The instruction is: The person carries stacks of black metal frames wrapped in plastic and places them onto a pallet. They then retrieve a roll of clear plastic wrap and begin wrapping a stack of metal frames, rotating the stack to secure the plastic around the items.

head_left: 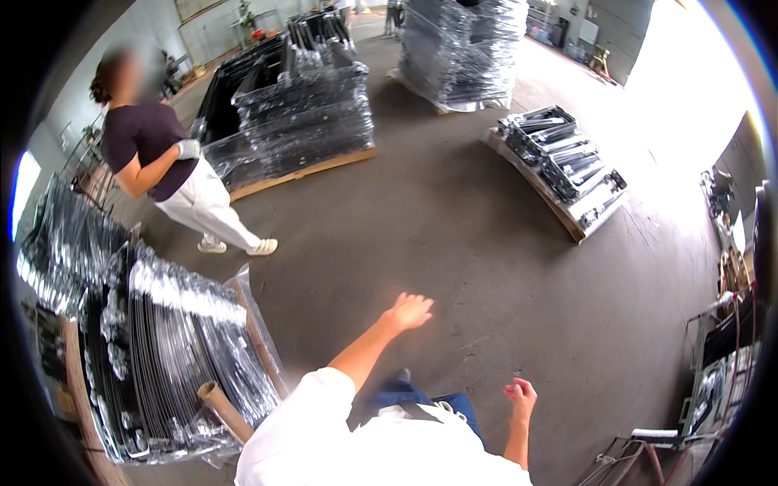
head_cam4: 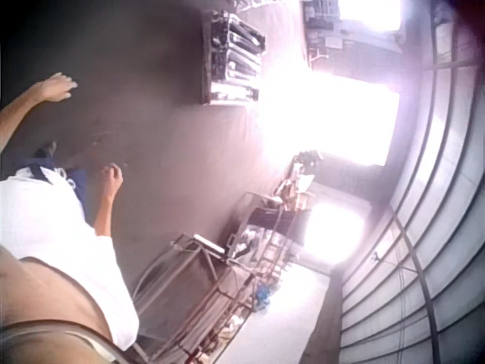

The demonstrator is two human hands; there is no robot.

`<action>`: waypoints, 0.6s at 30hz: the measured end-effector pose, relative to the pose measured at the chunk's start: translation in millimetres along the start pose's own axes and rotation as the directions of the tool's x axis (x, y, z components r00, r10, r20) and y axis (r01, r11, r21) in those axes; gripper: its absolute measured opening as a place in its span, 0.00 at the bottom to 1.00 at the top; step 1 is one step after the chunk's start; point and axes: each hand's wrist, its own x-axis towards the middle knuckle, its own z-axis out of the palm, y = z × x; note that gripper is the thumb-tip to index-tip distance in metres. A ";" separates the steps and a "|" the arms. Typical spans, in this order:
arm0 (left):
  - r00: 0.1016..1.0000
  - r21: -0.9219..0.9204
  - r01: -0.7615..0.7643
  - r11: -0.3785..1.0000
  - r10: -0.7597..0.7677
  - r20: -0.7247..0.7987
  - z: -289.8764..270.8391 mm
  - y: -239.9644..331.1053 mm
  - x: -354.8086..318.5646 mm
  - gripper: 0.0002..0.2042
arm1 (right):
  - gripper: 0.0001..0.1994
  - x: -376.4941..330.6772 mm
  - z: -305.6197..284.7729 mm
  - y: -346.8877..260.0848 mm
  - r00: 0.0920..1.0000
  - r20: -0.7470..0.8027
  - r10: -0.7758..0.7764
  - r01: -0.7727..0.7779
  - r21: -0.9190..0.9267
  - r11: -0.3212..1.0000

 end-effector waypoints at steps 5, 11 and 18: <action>0.930 -0.146 -0.348 0.926 0.361 0.072 -24.8 94.5 107.7 0.19 | 0.08 16.0 -87.3 19.7 0.930 -0.329 0.161 -0.115 0.156 0.981; 0.839 -0.184 -0.310 0.933 0.360 0.408 44.5 134.2 220.1 0.20 | 0.09 85.9 -177.1 32.8 0.778 -0.519 0.353 -0.150 0.394 0.907; 0.818 -0.281 0.310 0.908 -0.104 0.566 201.6 26.2 262.8 0.09 | 0.08 241.2 -244.4 -52.2 0.909 -0.362 0.208 -0.136 0.213 0.967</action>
